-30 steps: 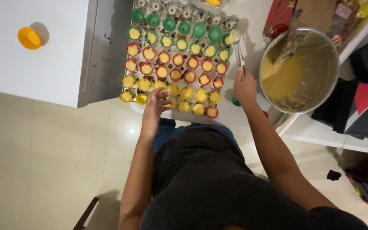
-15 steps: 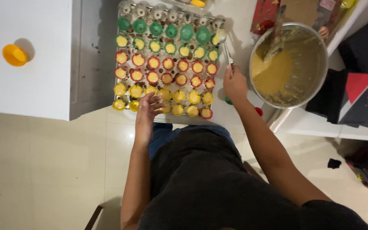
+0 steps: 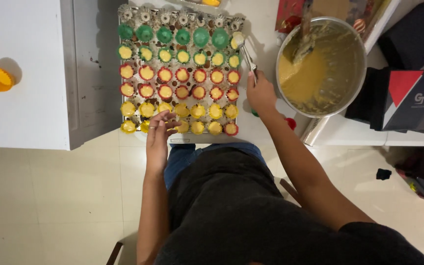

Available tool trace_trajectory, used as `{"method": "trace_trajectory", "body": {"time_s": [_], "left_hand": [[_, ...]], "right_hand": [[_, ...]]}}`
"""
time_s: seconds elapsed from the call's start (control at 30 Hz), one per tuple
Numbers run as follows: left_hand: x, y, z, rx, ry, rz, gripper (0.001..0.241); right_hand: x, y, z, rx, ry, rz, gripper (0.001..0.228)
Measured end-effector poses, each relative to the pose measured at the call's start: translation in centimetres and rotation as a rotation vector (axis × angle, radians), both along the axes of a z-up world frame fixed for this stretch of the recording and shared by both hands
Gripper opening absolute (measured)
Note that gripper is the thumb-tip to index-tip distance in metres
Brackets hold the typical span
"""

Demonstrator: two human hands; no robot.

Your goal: Filling colorful cupcake liners with batter using a scoop.

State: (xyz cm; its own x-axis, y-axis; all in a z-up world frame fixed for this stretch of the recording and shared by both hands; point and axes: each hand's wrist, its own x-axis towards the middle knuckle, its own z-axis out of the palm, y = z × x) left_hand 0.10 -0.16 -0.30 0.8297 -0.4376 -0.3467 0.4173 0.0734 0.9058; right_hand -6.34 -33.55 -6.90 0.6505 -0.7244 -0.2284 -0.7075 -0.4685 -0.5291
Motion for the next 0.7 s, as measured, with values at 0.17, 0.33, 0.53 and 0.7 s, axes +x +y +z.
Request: {"method": "trace_trajectory", "body": {"time_s": [0.17,0.33,0.53,0.7], "left_hand": [[-0.1,0.0,-0.2,0.008,-0.001,-0.005,0.033],[0.0,0.1,-0.1,0.045,-0.006,-0.013,0.032],[0.2,0.2,-0.3,0.051,-0.023,-0.022,0.03],[0.1,0.2,-0.1,0.043,-0.042,-0.034,0.029]], "right_hand": [[0.2,0.1,1.4,-0.017,0.006,-0.021,0.046],[-0.7,-0.1,1.2,-0.048,-0.015,-0.022,0.044],[-1.2,-0.1,0.8,-0.068,-0.09,-0.011,0.044],[-1.0,0.2,1.3,-0.019,0.002,-0.02,0.046]]}}
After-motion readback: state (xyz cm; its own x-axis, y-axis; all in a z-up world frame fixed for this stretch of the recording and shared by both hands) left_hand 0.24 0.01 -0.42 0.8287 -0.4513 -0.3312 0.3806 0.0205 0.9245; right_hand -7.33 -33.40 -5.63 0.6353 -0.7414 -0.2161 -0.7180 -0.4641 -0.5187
